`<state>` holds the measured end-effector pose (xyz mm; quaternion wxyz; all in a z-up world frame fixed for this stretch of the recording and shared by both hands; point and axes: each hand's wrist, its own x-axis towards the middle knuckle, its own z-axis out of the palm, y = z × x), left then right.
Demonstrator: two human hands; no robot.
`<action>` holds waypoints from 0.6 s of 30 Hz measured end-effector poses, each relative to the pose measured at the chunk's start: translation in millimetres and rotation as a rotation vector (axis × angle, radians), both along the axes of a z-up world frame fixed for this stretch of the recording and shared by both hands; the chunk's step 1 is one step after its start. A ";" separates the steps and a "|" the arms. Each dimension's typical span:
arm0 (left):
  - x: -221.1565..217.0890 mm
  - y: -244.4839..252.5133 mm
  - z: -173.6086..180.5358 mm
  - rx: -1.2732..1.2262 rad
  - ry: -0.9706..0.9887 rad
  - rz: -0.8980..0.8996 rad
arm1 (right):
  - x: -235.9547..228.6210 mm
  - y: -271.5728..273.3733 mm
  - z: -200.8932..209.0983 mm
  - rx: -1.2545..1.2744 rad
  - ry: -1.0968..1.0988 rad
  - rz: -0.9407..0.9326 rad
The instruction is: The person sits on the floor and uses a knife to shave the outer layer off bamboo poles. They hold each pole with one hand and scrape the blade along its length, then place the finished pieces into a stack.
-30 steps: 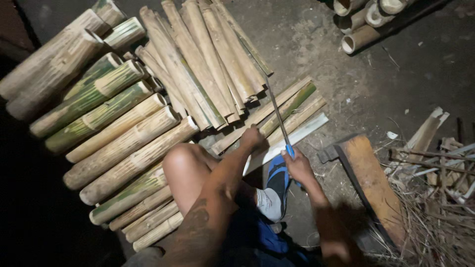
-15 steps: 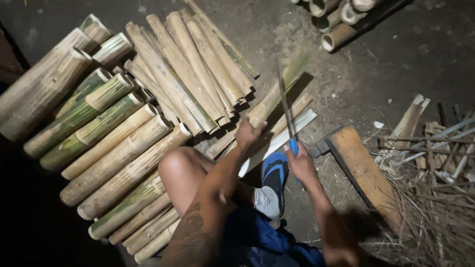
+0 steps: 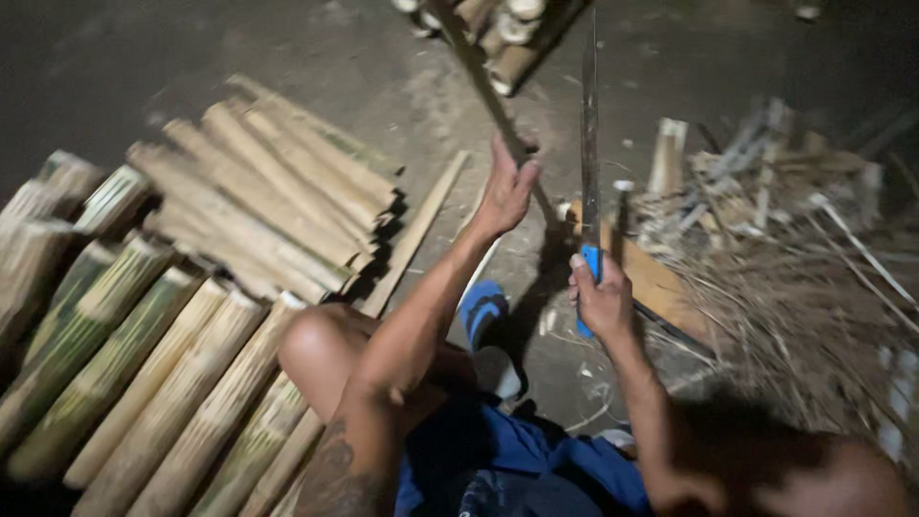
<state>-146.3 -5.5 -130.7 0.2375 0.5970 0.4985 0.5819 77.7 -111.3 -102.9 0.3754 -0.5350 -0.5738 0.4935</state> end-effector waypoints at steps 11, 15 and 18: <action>139.6 14.2 79.9 0.122 0.034 -0.425 | 86.4 -40.1 136.5 0.220 -0.068 -0.159; 166.9 2.3 95.0 0.081 0.100 -0.504 | 107.2 -58.0 179.0 0.289 -0.097 -0.179; 178.1 -9.8 110.3 0.095 0.172 -0.643 | 113.6 -70.9 199.6 0.365 -0.180 -0.183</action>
